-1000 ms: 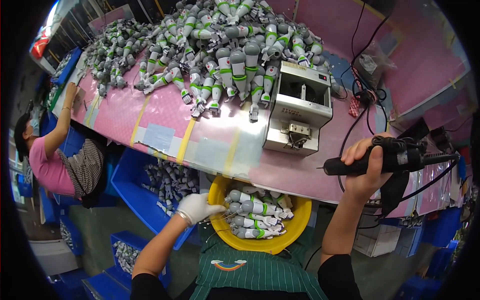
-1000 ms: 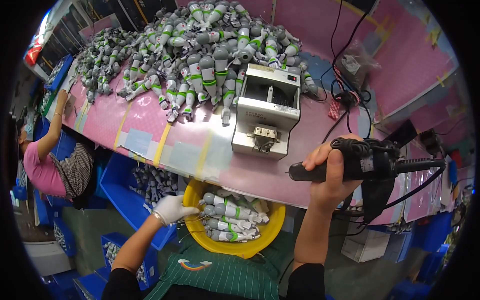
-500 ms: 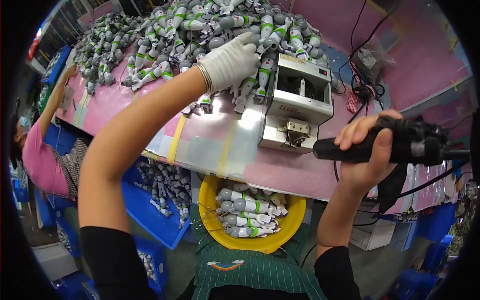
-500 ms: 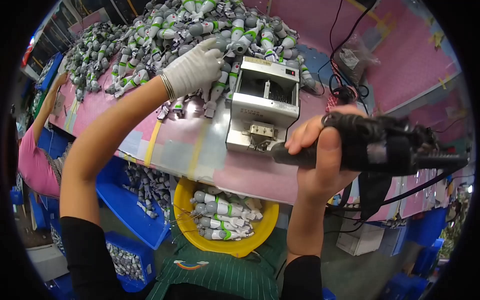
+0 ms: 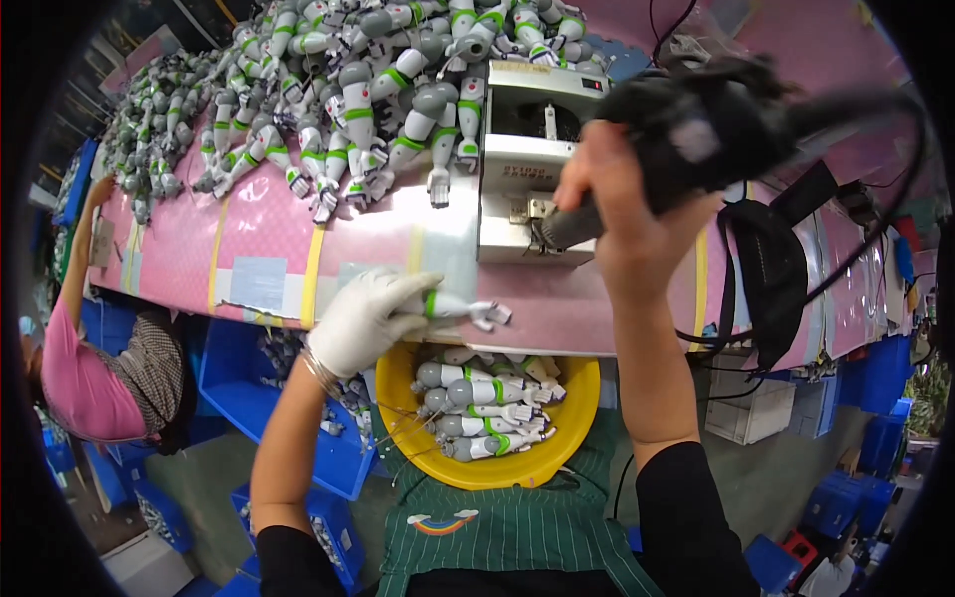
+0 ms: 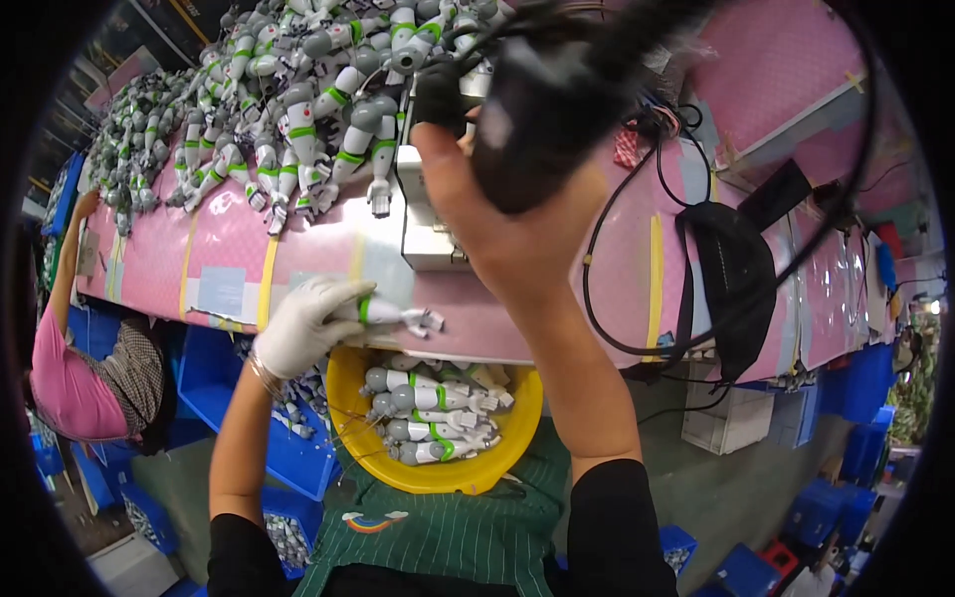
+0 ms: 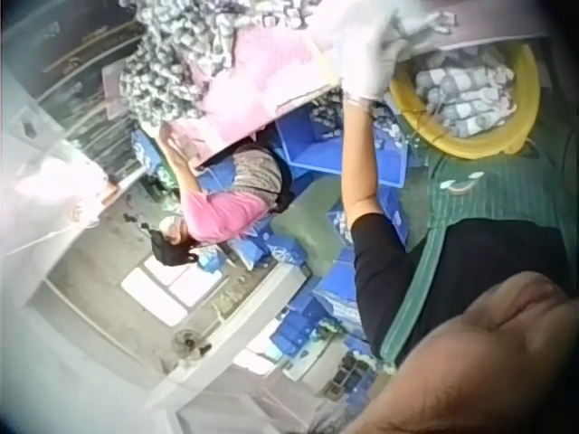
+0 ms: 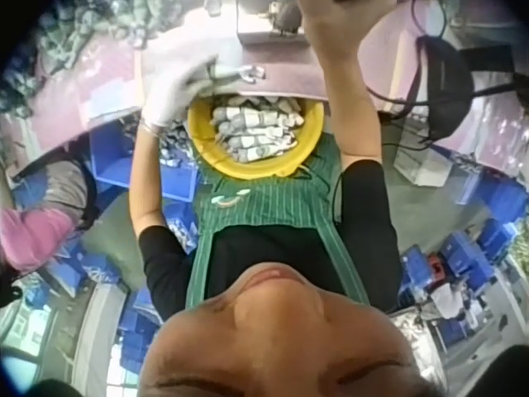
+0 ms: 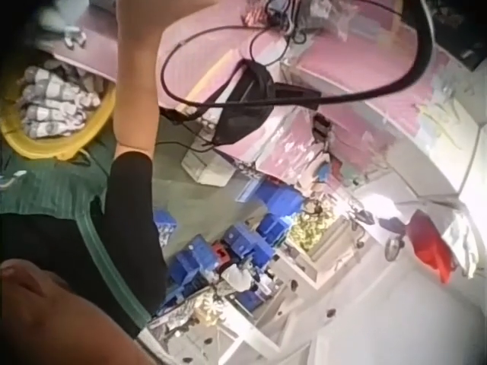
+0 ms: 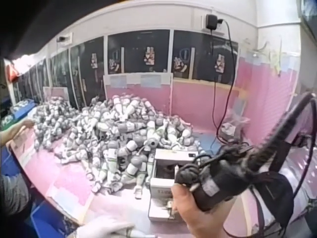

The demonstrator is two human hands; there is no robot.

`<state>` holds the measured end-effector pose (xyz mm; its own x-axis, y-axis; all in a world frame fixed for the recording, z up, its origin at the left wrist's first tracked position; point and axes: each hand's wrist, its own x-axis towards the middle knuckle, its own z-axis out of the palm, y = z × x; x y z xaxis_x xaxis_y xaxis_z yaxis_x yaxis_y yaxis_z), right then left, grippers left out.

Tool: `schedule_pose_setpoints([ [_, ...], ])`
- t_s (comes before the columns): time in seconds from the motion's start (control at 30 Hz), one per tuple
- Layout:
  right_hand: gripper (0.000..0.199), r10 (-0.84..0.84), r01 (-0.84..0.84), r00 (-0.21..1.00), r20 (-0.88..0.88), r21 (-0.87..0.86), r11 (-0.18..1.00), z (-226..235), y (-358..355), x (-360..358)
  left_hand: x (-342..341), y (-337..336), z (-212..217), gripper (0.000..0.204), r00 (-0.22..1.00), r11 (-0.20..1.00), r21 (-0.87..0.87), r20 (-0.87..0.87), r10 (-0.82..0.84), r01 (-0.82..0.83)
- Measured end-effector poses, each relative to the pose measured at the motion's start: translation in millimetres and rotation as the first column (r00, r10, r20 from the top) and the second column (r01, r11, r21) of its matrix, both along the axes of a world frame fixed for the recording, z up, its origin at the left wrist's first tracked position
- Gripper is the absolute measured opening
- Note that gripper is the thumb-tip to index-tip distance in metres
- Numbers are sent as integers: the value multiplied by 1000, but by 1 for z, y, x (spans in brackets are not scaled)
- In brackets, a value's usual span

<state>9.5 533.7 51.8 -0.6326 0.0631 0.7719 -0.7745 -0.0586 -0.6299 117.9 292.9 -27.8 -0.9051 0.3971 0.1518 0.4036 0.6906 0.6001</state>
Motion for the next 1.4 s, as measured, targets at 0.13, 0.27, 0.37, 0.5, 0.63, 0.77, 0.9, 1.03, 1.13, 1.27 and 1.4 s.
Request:
schedule_pose_setpoints([
  [0.13,11,199,-184,961,192,-93,979,10,-9,12,6,46,-16,41,976,964,212,-113,187,-160],
  [0.27,27,182,-131,949,259,-204,970,6,-5,26,15,77,-36,39,970,952,279,-164,180,-129],
  [0.37,18,227,-171,924,307,-198,965,-8,2,44,22,89,-34,41,960,963,212,-189,204,-163],
  [0.5,13,242,-176,887,393,-197,965,-22,4,64,23,92,-32,41,952,962,182,-191,239,-205],
  [0.63,13,265,-190,891,369,-226,955,-27,3,65,22,94,-33,41,953,960,188,-181,242,-208],
  [0.77,12,255,-201,886,388,-174,964,-34,2,63,20,95,-34,40,959,962,172,-154,237,-210],
  [0.9,15,196,-168,926,321,-113,979,-47,-2,65,16,97,-33,40,962,962,179,-146,231,-204],
  [1.03,30,173,-187,949,263,30,982,-60,4,64,17,97,-33,42,962,953,196,-101,255,-232],
  [1.13,33,299,-284,906,300,-94,954,-52,-1,66,18,97,-36,45,963,955,199,-113,243,-218],
  [1.27,35,361,-327,872,331,-158,932,-50,-1,65,18,97,-33,50,963,949,213,-82,255,-233],
  [1.4,39,348,-295,870,350,-197,935,-52,2,63,15,99,-34,51,961,945,217,-71,266,-246],
])
